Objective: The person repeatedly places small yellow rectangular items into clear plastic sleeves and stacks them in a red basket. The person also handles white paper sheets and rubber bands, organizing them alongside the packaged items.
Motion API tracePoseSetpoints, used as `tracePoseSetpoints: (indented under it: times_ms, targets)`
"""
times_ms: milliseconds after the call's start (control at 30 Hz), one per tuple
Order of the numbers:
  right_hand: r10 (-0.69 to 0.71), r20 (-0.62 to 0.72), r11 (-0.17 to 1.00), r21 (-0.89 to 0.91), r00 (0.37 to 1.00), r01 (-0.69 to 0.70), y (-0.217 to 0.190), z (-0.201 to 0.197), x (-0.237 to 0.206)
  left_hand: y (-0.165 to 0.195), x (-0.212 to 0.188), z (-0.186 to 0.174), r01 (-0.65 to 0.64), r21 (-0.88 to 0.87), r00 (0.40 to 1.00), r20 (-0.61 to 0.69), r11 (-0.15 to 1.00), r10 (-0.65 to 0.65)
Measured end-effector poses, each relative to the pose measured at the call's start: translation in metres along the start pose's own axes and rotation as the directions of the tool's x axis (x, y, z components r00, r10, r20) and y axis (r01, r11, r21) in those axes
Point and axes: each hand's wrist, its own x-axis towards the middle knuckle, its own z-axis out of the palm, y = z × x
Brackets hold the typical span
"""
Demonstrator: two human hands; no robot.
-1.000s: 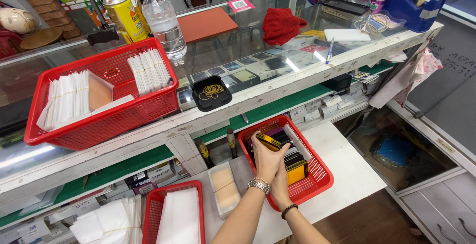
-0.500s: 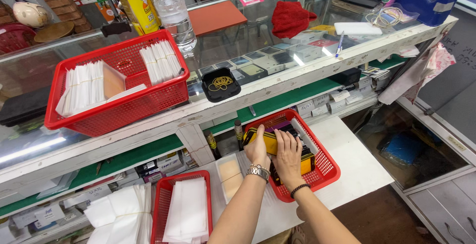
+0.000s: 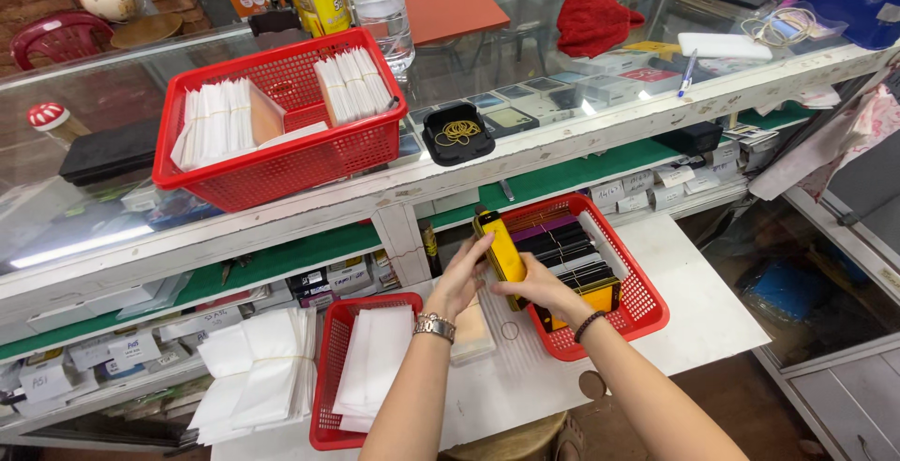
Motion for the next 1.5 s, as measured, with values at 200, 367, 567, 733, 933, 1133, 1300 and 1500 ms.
tracePoseSetpoints:
  times_ms: [200, 367, 567, 733, 933, 1133, 1300, 1500]
  targets:
    - [0.03, 0.479, 0.885, 0.395, 0.877, -0.246, -0.003, 0.027, -0.005, -0.025, -0.032, -0.026, -0.027, 0.125, 0.996, 0.09, 0.992, 0.016]
    - [0.02, 0.501, 0.731, 0.583, 0.865, -0.354, 0.012, 0.047, 0.004, -0.028, -0.041, -0.037, -0.072, 0.116, 0.995, -0.057, 0.991, 0.079]
    - [-0.048, -0.138, 0.967, -0.256, 0.989, 0.011, 0.062, 0.068, 0.01, -0.025, -0.059, -0.058, -0.039, -0.167, 0.99, -0.138, 0.985, 0.016]
    - [-0.223, 0.09, -0.221, -0.974, 0.971, 0.04, 0.082, 0.089, 0.002, -0.03, -0.08, -0.065, 0.05, -0.187, 0.998, -0.026, 0.981, -0.056]
    - [-0.181, -0.163, 0.466, -0.883, 0.97, -0.061, 0.079, 0.087, 0.009, -0.03, -0.097, -0.074, 0.051, -0.086, 0.997, 0.061, 0.995, -0.046]
    - [-0.331, -0.046, 0.799, -0.544, 0.943, 0.254, 0.024, 0.068, 0.02, -0.024, -0.108, -0.079, 0.049, -0.046, 0.981, 0.192, 0.998, -0.039]
    - [-0.363, 0.106, 0.9, -0.218, 0.926, 0.378, -0.026, 0.062, 0.011, -0.02, -0.113, -0.072, -0.011, -0.131, 0.948, 0.314, 0.991, 0.052]
    - [-0.362, 0.124, 0.85, -0.364, 0.924, 0.382, -0.016, 0.053, 0.008, -0.011, -0.119, -0.066, -0.112, -0.216, 0.949, 0.268, 0.97, 0.169]
